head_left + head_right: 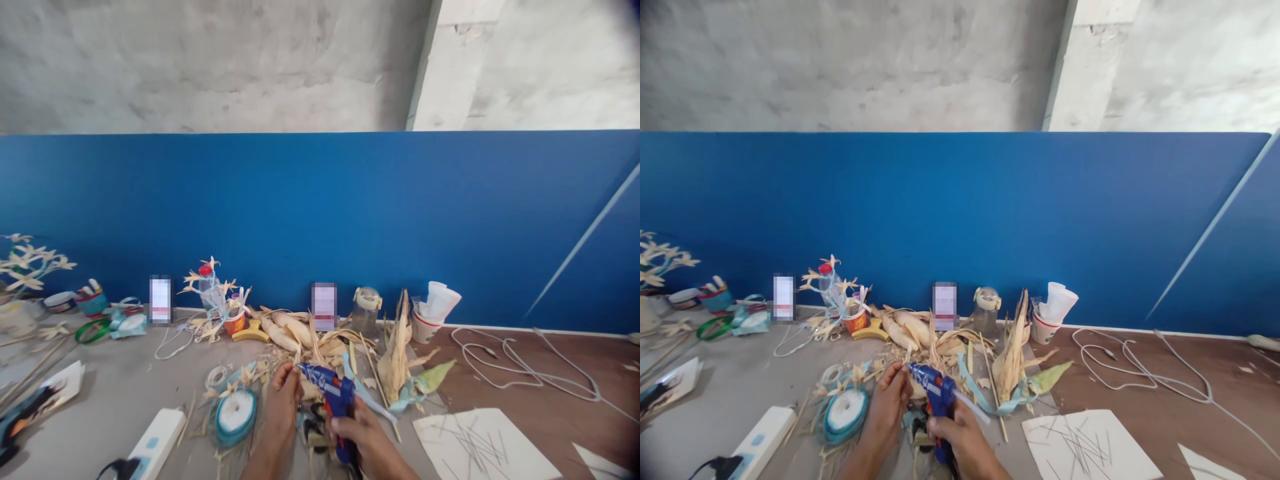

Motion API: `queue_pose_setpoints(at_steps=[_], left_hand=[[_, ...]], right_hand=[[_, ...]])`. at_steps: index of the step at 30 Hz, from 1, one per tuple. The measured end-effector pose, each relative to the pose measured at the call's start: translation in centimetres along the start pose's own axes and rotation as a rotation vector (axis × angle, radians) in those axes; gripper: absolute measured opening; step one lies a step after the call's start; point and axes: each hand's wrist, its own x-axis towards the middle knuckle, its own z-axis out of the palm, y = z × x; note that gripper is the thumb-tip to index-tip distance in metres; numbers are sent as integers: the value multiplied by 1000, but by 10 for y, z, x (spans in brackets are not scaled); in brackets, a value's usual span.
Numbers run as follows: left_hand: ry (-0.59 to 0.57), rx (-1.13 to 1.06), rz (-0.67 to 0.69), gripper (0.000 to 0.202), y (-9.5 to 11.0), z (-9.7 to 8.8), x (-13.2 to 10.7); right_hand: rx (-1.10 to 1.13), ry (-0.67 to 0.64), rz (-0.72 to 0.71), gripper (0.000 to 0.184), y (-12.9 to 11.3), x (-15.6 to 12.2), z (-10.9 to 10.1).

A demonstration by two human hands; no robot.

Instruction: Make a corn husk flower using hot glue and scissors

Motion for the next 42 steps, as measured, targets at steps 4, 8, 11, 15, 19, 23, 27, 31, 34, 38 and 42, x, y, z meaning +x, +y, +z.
queue_pose_setpoints(at_steps=[4,8,11,15,19,23,27,31,34,38,42], left_hand=[[-7,-75,-2,32,3,-3,3],[23,-137,-1,33,6,-2,4],[65,-168,10,32,6,-1,5],[65,-185,13,30,4,-2,6],[63,-198,19,30,4,-2,5],[57,-230,2,33,5,-2,5],[54,-235,-31,36,4,-2,6],[56,-186,-10,34,1,-2,5],[34,-140,-11,32,-1,-2,5],[1,-113,-5,33,-3,-3,5],[41,-63,-4,33,-3,-2,5]], right_hand=[[-8,-13,-16,42,-3,2,0],[76,-41,-29,47,0,2,-3],[146,-88,-74,55,-2,-1,-5],[57,-32,-136,43,-7,-2,-3],[26,19,-160,42,-6,1,-1],[52,37,-182,48,3,4,-5],[59,-17,-303,46,6,3,-10],[142,17,-265,45,-1,1,-11],[109,42,-195,41,-2,5,-12],[6,34,-93,44,3,10,-13],[-97,89,-58,44,6,7,-13]])
